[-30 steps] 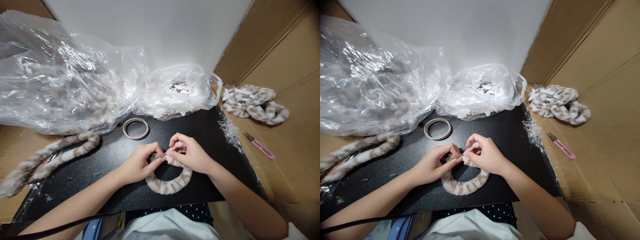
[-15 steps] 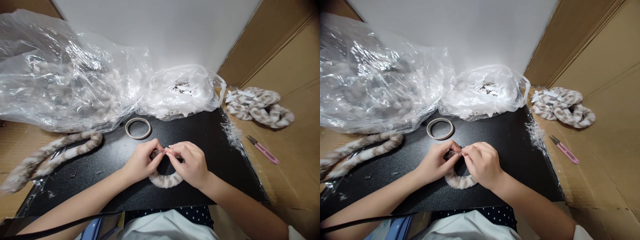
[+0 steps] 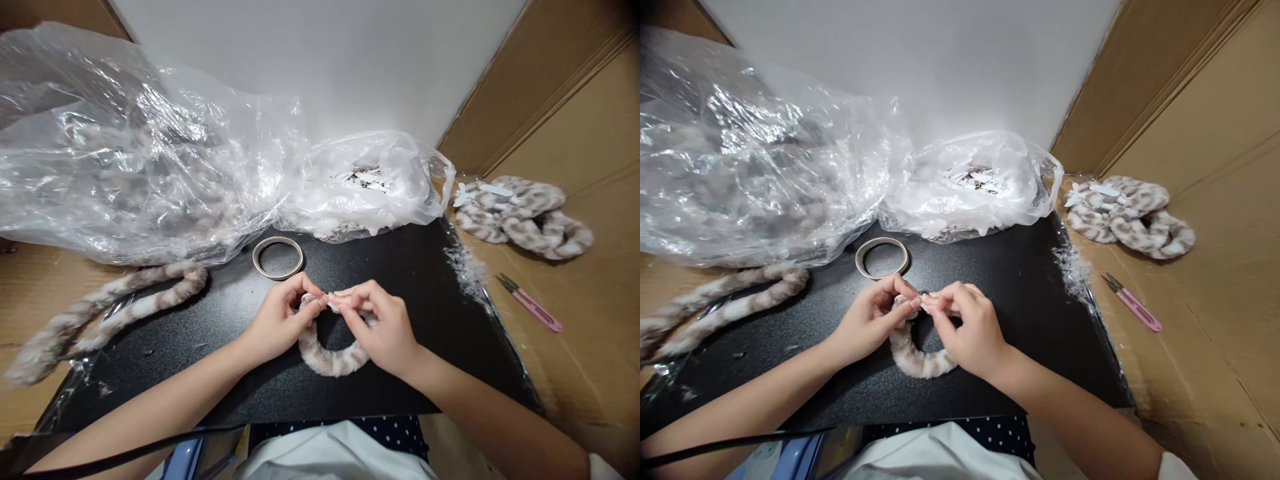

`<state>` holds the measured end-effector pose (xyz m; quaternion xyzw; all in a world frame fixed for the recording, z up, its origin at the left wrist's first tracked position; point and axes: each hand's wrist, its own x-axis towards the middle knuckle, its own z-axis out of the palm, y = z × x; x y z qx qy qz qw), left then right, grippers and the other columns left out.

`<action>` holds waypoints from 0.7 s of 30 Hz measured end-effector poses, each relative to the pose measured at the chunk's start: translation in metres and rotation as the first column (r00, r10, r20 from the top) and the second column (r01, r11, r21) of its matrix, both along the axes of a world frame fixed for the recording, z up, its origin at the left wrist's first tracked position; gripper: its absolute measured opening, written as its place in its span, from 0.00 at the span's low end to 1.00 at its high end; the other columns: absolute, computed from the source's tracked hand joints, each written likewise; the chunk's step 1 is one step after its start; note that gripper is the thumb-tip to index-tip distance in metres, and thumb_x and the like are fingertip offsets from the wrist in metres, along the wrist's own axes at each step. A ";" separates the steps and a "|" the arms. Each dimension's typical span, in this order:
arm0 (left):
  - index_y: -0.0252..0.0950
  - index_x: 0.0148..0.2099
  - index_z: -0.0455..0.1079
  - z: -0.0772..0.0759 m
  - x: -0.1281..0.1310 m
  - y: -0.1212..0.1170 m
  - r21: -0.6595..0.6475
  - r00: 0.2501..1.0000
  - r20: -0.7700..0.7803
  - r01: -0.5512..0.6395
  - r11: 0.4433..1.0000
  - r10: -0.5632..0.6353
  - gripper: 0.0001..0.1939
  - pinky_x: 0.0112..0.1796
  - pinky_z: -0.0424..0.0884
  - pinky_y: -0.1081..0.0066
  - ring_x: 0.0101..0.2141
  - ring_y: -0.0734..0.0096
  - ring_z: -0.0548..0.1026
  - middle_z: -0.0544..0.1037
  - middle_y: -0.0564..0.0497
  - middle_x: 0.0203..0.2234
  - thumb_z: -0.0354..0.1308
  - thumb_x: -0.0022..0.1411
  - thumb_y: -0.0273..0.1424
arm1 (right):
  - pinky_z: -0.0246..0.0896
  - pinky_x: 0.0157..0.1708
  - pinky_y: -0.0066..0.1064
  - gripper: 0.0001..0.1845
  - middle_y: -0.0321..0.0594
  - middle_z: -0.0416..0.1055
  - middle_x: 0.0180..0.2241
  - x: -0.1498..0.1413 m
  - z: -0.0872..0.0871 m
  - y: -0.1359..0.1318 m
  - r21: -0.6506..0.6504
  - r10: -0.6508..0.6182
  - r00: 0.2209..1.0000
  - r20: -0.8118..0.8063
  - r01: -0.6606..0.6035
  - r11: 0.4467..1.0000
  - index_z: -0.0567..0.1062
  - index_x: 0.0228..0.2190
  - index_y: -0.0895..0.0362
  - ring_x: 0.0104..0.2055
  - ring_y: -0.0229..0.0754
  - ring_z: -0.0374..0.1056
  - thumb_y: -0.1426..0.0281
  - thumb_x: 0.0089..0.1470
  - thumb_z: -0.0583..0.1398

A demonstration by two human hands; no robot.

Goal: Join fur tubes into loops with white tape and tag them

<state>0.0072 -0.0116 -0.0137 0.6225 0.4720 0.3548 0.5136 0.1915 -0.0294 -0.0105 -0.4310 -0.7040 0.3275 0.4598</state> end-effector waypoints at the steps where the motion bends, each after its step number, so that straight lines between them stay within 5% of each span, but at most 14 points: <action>1: 0.34 0.34 0.66 0.000 -0.001 0.000 0.034 0.999 -0.031 0.023 0.999 -0.022 0.08 0.29 0.66 0.75 0.27 0.74 0.71 0.74 0.53 0.26 0.58 0.62 0.33 | 0.73 0.38 0.33 0.10 0.40 0.78 0.32 0.001 0.000 0.002 -0.127 -0.004 0.998 -0.068 -0.004 0.992 0.63 0.27 0.53 0.38 0.44 0.78 0.74 0.53 0.61; 5: 0.34 0.33 0.67 0.004 -0.001 -0.001 0.170 0.979 -0.159 0.154 0.973 -0.127 0.06 0.32 0.66 0.73 0.29 0.72 0.72 0.76 0.51 0.27 0.56 0.62 0.30 | 0.71 0.37 0.32 0.18 0.37 0.78 0.28 0.008 0.002 0.014 -0.400 0.044 0.982 -0.183 -0.116 0.909 0.61 0.27 0.53 0.35 0.44 0.78 0.73 0.45 0.67; 12: 0.35 0.34 0.67 0.012 0.000 0.000 0.237 0.920 -0.271 0.348 0.907 -0.282 0.03 0.31 0.65 0.75 0.28 0.75 0.72 0.76 0.52 0.28 0.54 0.62 0.26 | 0.68 0.39 0.29 0.11 0.34 0.74 0.30 0.018 0.015 0.022 -0.436 0.298 0.953 -0.054 -0.291 0.852 0.69 0.30 0.56 0.35 0.38 0.73 0.77 0.45 0.66; 18: 0.34 0.33 0.66 0.014 0.000 0.000 0.225 0.926 -0.311 0.288 0.931 -0.211 0.05 0.29 0.63 0.75 0.25 0.76 0.69 0.74 0.54 0.25 0.54 0.62 0.29 | 0.64 0.34 0.32 0.20 0.37 0.74 0.32 0.015 0.012 0.017 -0.154 0.275 0.893 0.356 -0.234 0.960 0.72 0.33 0.57 0.34 0.42 0.70 0.74 0.37 0.72; 21: 0.34 0.33 0.66 0.013 -0.001 0.001 0.217 0.936 -0.303 0.253 0.943 -0.181 0.05 0.29 0.63 0.75 0.27 0.74 0.70 0.75 0.53 0.26 0.54 0.63 0.30 | 0.64 0.34 0.33 0.09 0.38 0.75 0.28 0.013 0.005 0.015 0.073 0.158 0.922 0.353 -0.195 0.978 0.72 0.30 0.58 0.32 0.42 0.70 0.75 0.46 0.67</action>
